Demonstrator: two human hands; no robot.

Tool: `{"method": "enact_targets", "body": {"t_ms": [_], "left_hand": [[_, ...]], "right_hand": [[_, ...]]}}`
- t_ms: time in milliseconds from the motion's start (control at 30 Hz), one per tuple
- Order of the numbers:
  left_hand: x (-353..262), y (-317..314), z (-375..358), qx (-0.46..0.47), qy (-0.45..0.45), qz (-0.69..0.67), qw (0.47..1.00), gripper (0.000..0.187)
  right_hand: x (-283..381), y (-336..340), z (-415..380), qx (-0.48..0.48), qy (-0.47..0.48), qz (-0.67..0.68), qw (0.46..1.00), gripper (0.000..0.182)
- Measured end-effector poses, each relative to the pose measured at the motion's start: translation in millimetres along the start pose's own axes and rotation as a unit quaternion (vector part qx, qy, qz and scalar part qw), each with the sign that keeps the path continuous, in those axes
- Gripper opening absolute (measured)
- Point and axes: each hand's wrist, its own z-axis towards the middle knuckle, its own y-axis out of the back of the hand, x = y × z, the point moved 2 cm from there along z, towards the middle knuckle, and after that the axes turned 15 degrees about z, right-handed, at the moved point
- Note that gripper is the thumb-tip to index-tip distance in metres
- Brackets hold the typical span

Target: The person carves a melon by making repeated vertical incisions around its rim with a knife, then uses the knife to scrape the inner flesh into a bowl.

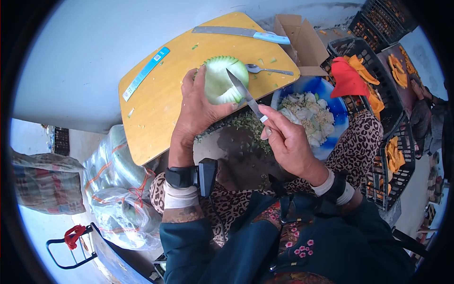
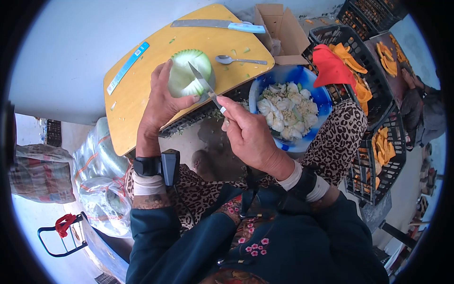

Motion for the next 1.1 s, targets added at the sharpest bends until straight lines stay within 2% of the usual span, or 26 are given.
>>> {"method": "enact_targets", "body": {"t_ms": [467,867,967,1100], "left_hand": [[4.1,0.5,1.2,0.014,-0.006,0.020,1.000,0.116],[2.8,3.7,1.5,0.027,-0.002,0.027,0.999,0.116],[2.7,4.4,1.6,0.027,-0.006,0.023,0.999,0.116],[1.2,6.0,1.8,0.031,0.000,0.006,1.000,0.116]], "right_hand": [[2.7,-0.2,0.8,0.006,0.003,0.007,1.000,0.048],[11.2,3.6,-2.0,0.011,-0.033,0.017,0.999,0.048],[18.5,1.5,-0.8,0.013,-0.020,-0.023,0.999,0.047],[13.3,-5.3,1.5,-0.002,0.048,-0.060,0.997,0.049]]}}
